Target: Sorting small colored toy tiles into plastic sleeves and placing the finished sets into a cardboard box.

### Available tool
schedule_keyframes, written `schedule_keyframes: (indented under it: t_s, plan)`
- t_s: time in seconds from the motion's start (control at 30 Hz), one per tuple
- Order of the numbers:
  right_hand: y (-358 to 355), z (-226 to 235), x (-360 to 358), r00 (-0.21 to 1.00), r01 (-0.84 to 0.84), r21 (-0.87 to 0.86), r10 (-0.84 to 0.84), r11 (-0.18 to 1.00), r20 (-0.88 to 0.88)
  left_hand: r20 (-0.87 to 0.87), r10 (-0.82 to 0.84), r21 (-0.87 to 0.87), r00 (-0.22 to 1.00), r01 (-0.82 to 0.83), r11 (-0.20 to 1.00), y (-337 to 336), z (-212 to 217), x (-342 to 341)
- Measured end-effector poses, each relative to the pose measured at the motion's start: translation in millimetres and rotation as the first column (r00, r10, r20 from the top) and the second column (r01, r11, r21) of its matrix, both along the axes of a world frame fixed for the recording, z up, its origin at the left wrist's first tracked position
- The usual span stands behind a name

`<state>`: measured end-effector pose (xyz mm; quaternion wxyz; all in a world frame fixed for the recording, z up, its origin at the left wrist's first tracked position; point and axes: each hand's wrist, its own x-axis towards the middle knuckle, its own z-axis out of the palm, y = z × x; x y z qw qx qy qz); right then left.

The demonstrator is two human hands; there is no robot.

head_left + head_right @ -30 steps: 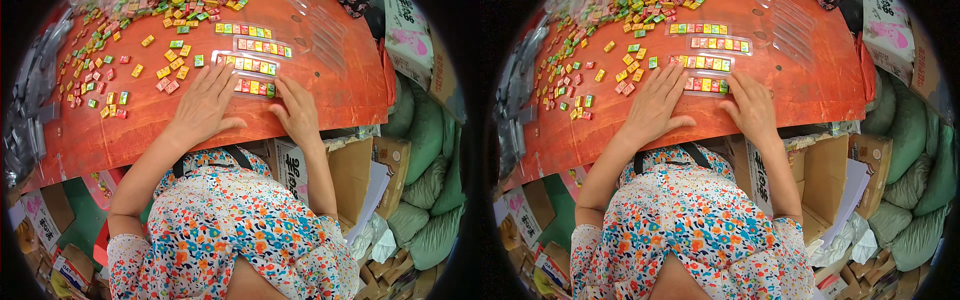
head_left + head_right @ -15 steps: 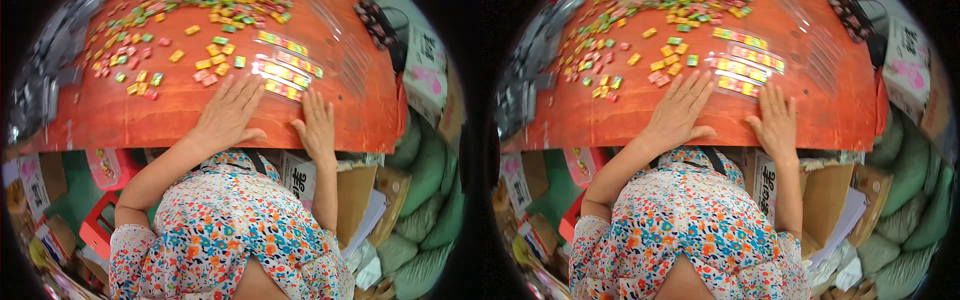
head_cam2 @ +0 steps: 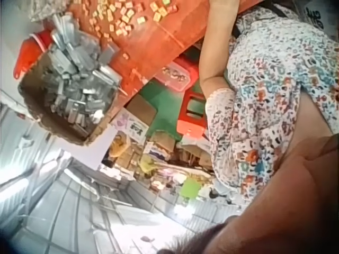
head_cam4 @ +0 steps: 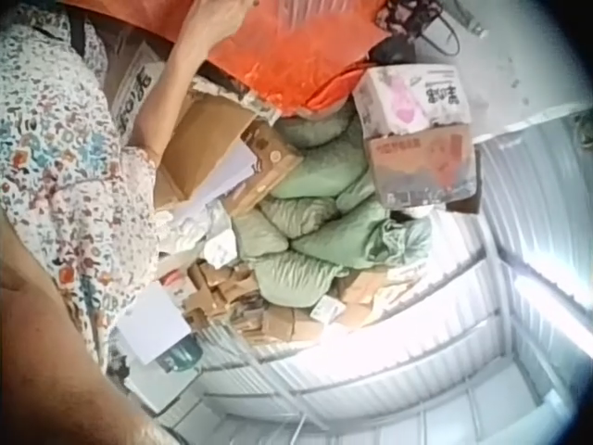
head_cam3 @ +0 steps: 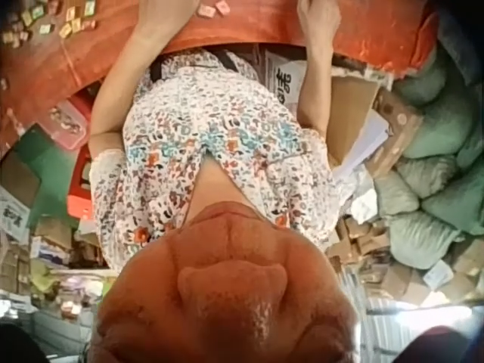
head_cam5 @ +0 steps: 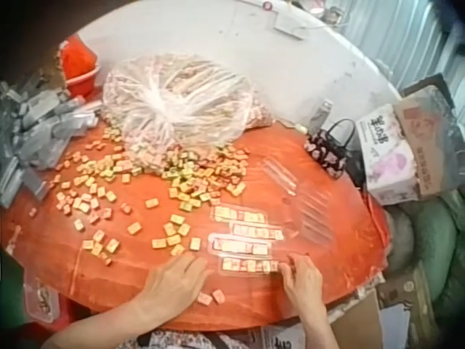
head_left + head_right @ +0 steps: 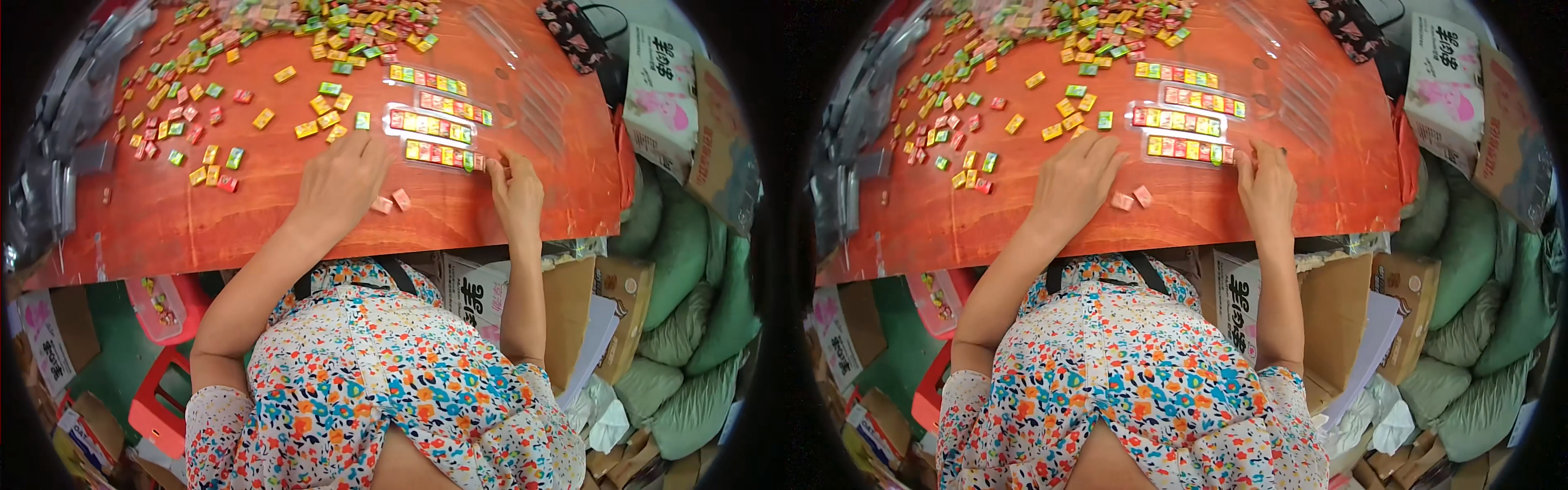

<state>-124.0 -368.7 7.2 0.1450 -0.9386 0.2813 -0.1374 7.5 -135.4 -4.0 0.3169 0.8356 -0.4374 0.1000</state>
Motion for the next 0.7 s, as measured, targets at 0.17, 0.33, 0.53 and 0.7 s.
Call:
schedule_keyframes:
  t_s: [0.17, 0.33, 0.53, 0.7]
  plan:
    - [1, -14, -5, 0.991, 0.022, 0.229, -0.052, 0.973, 0.123, 0.073, -0.029, 0.041, 0.997, 0.027, 0.999, -21, -10, 4]
    - [2, -18, 0, 0.988, 0.057, 0.354, -0.103, 0.934, 0.113, 0.091, -0.227, -0.008, 0.969, 0.229, 0.973, -11, 0, -23]
    - [3, -10, -1, 0.979, 0.085, 0.681, -0.19, 0.727, 0.08, 0.155, -0.246, 0.151, 0.957, 0.224, 0.963, 21, -17, -23]
    - [1, -7, -5, 0.984, 0.076, 0.694, -0.167, 0.716, 0.064, 0.225, -0.043, 0.12, 0.973, 0.016, 0.993, 43, -4, 18]
